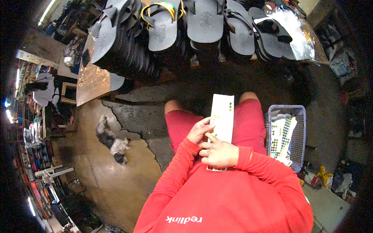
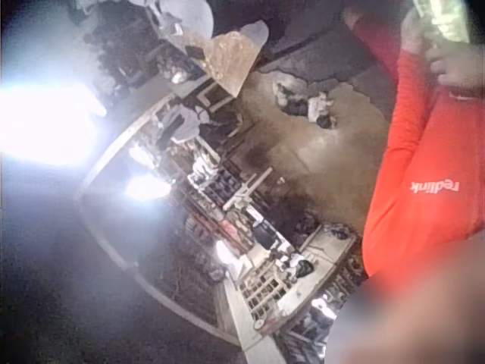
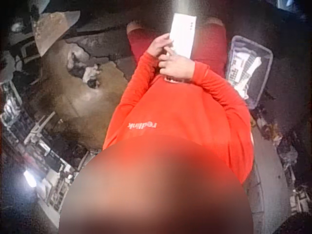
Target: The person picks up flip-flops from a table, then sits on the floor and applies small round stickers to the soles of several flip-flops one by one. The person handles multiple flip-flops and sticker sheets, placing stickers in a pattern on each sole.
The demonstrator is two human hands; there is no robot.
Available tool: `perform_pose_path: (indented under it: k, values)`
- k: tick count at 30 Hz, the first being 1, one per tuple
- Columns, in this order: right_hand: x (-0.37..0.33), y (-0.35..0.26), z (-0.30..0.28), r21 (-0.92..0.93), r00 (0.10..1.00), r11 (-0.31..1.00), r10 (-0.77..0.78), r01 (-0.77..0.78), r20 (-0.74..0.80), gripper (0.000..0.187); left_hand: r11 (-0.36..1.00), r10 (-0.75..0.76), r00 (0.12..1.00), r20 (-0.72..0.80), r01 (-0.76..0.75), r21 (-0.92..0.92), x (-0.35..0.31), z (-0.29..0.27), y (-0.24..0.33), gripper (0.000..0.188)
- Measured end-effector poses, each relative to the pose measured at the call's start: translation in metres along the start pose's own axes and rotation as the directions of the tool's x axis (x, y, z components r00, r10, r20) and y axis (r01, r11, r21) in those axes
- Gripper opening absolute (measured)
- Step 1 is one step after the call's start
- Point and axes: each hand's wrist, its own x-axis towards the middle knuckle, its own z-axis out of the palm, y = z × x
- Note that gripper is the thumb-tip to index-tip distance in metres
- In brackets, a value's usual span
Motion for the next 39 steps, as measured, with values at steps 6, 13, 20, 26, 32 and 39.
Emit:
perform_pose_path:
  k: [6, 13, 20, 26, 32, 39]
  values:
    - [-0.028, 0.004, -0.012, 0.009, 0.851, 0.962, 0.244, -0.272, -0.465, 0.027, 0.997, 0.07, 0.991, -0.11, -0.073, -0.019, 0.026, 0.004, 0.0, 0.033]
    - [-0.071, 0.037, -0.012, 0.947, 0.204, 0.188, 0.97, -0.262, -0.136, 0.063, 0.904, 0.38, 0.913, -0.148, -0.332, 0.271, 0.043, 0.037, 0.026, 0.072]
    - [-0.071, 0.044, 0.002, 0.994, 0.278, 0.105, 0.954, 0.034, -0.11, 0.048, 0.99, 0.132, 0.987, -0.088, -0.126, 0.069, 0.035, 0.04, 0.031, 0.027]
    - [-0.062, 0.047, -0.01, 0.677, 0.181, 0.424, 0.898, -0.602, -0.401, 0.036, 0.981, 0.176, 0.968, -0.178, -0.187, -0.044, 0.033, 0.036, 0.022, 0.025]
    - [-0.039, 0.067, -0.01, 0.248, 0.505, 0.752, 0.611, -0.61, -0.61, 0.016, 0.942, 0.33, 0.938, -0.108, -0.32, 0.097, 0.035, 0.028, 0.019, 0.027]
    - [-0.028, 0.087, -0.004, 0.087, 0.615, 0.788, 0.539, -0.61, -0.575, 0.01, 0.945, 0.327, 0.927, -0.186, -0.319, 0.069, 0.054, 0.013, 0.008, 0.042]
